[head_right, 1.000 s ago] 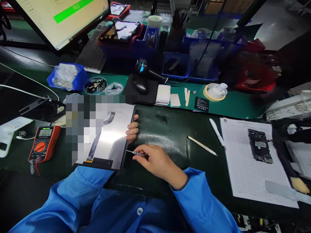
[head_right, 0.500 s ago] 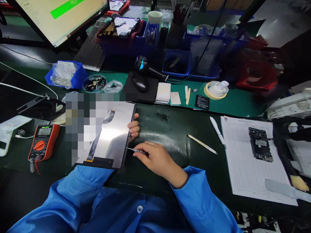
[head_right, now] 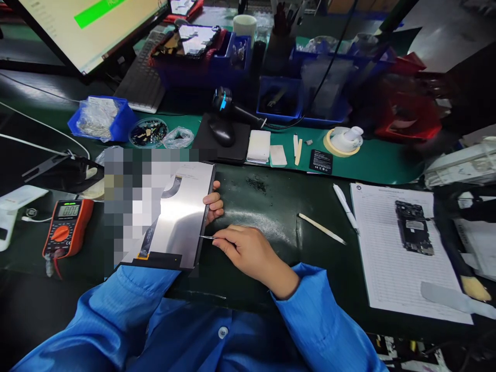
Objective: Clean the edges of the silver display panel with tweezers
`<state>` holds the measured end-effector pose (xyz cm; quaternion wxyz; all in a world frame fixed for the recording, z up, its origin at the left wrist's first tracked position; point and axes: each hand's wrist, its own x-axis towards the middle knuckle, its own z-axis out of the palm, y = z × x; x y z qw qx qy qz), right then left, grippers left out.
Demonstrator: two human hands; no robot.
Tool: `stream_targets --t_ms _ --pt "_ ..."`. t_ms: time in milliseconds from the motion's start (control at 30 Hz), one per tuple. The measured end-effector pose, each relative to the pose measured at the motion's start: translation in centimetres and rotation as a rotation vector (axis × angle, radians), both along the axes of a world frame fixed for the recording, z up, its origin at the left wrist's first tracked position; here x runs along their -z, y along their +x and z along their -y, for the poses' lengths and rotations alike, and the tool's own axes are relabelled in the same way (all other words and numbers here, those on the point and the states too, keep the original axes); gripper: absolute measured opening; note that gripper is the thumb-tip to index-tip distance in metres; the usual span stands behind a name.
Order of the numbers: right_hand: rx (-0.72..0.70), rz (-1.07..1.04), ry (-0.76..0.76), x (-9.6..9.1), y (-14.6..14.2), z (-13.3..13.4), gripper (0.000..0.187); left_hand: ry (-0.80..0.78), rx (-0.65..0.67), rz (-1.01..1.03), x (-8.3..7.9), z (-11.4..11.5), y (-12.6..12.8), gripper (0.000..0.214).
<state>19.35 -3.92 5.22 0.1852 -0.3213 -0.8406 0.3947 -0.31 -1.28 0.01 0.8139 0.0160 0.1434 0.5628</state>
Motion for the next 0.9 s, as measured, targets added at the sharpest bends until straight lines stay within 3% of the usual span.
stream_targets --t_ms 167,367,533,767,900 --pt "0.051 0.011 -0.078 -0.2 0.0 0.0 0.012 -0.035 0.014 -0.038 -0.3 -0.1 0.1 0.074" --pt "0.006 0.019 0.003 -0.1 -0.1 -0.1 0.015 0.011 0.018 -0.017 0.5 -0.1 -0.1 0.074" --pt "0.056 0.015 -0.087 -0.2 -0.1 0.1 0.013 -0.014 0.042 -0.037 0.8 -0.1 -0.5 0.078" --pt "0.019 0.0 -0.016 -0.3 0.1 -0.1 0.017 -0.07 0.044 -0.046 0.7 0.0 -0.6 0.073" --pt "0.052 0.007 -0.091 -0.5 0.0 0.0 0.013 -0.08 0.064 -0.053 0.7 -0.2 -0.7 0.072"
